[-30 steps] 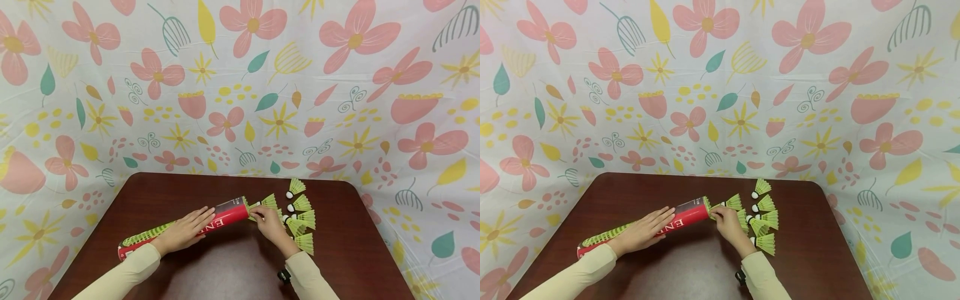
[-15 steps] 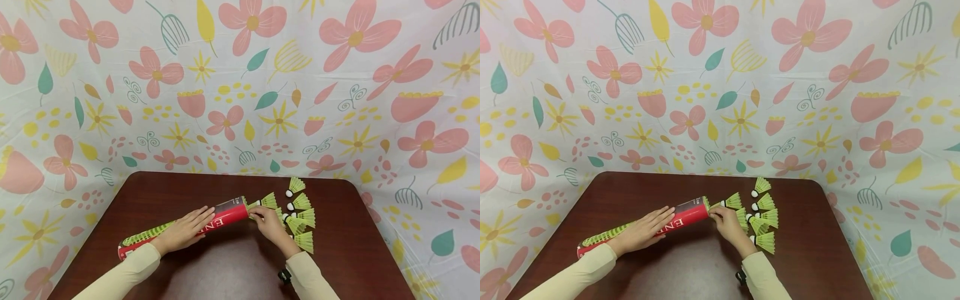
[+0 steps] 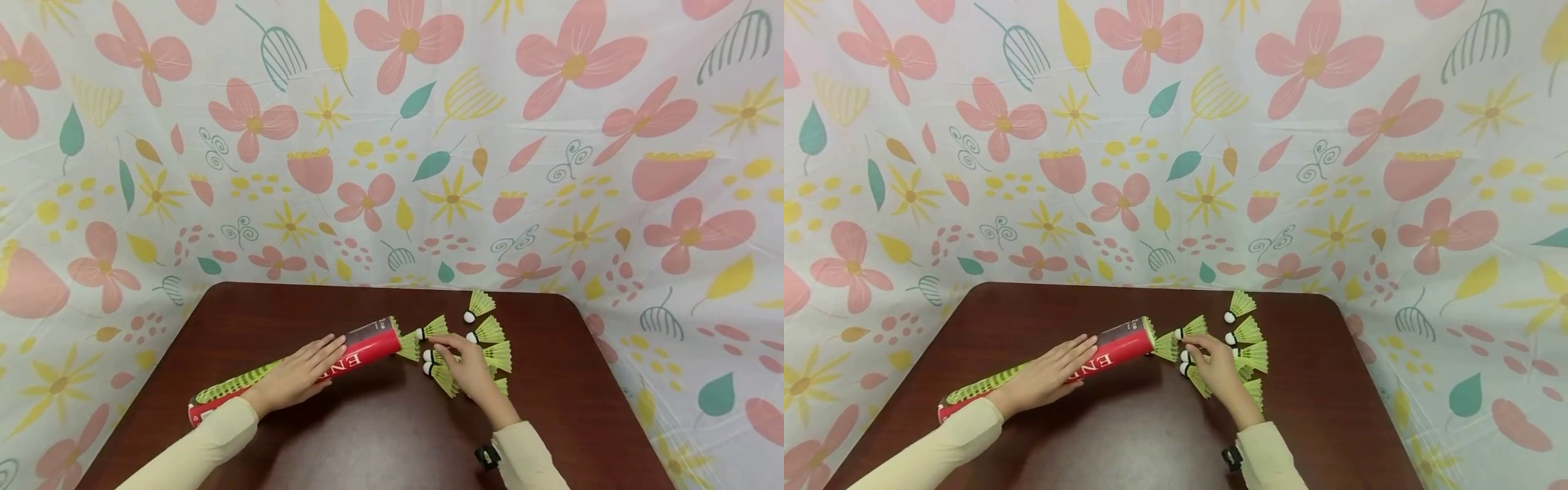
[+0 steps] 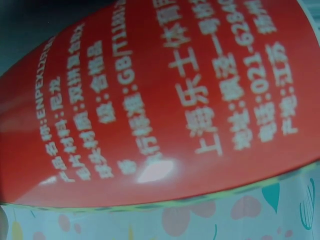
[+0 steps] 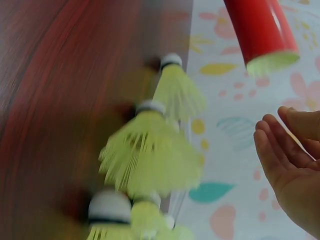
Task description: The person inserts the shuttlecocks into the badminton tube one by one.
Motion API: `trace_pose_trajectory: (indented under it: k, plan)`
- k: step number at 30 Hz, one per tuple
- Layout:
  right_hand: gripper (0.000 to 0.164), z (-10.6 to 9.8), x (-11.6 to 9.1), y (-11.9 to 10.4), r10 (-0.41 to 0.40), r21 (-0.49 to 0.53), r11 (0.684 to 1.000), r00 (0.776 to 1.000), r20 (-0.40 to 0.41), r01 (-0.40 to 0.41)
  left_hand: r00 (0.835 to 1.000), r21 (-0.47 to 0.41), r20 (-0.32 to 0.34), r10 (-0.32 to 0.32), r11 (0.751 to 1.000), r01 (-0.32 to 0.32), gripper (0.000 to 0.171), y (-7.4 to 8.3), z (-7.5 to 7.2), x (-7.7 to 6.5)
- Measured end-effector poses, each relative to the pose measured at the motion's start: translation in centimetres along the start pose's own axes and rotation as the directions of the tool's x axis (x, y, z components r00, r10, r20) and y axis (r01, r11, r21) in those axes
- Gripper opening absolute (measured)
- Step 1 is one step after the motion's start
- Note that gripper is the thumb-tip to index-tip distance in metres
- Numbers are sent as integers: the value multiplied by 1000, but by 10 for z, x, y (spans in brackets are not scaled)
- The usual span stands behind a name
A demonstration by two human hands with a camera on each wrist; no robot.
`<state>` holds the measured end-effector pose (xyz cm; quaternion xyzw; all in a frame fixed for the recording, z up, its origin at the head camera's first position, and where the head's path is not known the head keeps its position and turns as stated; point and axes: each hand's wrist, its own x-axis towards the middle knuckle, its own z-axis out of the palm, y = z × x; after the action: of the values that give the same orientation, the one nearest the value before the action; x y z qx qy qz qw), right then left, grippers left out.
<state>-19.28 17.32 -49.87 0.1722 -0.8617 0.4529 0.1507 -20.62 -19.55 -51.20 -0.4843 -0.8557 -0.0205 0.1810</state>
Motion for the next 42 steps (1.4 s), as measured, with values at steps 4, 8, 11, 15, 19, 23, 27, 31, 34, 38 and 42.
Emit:
trace_pose_trajectory:
  k: [4,8,11,15,19,23,27,31,34,38,42]
  plan:
    - [21,-18,-10,8,74,-43,996,997,-12,-74,1000,0,0,3,1000,-3,91,0,-1,-3]
    - [20,-36,-19,17,142,-66,987,989,-40,-144,1000,0,-3,2,1000,-2,92,-1,-1,-3]
    - [19,-47,-25,26,154,-90,983,985,-78,-161,1000,4,-10,2,1000,-2,94,-2,-1,-2]
    - [17,-63,-35,36,147,-149,975,981,-128,-166,1000,0,-16,4,1000,-4,96,-3,-1,-2]
    - [17,-78,-46,44,164,-213,958,975,-147,-193,1000,-4,-16,1,1000,-1,96,-3,-1,-2]
    - [19,-86,-58,52,225,-248,935,965,-137,-253,1000,-17,-10,-8,1000,8,95,-2,1,-3]
    - [23,-87,-67,58,311,-244,915,947,-87,-322,1000,-12,-9,-13,1000,13,94,-1,0,-5]
    - [27,-83,-74,62,416,-214,889,909,12,-404,1000,6,-4,-2,1000,2,90,0,0,-6]
    - [27,-80,-77,63,473,-203,869,879,67,-452,1000,3,8,-2,1000,2,90,0,0,-5]
    - [18,-77,-78,64,481,-209,865,873,81,-457,1000,-3,15,-8,1000,8,92,0,0,-4]
    - [11,-79,-79,63,450,-223,876,891,64,-427,1000,-1,10,-8,1000,8,94,0,0,-4]
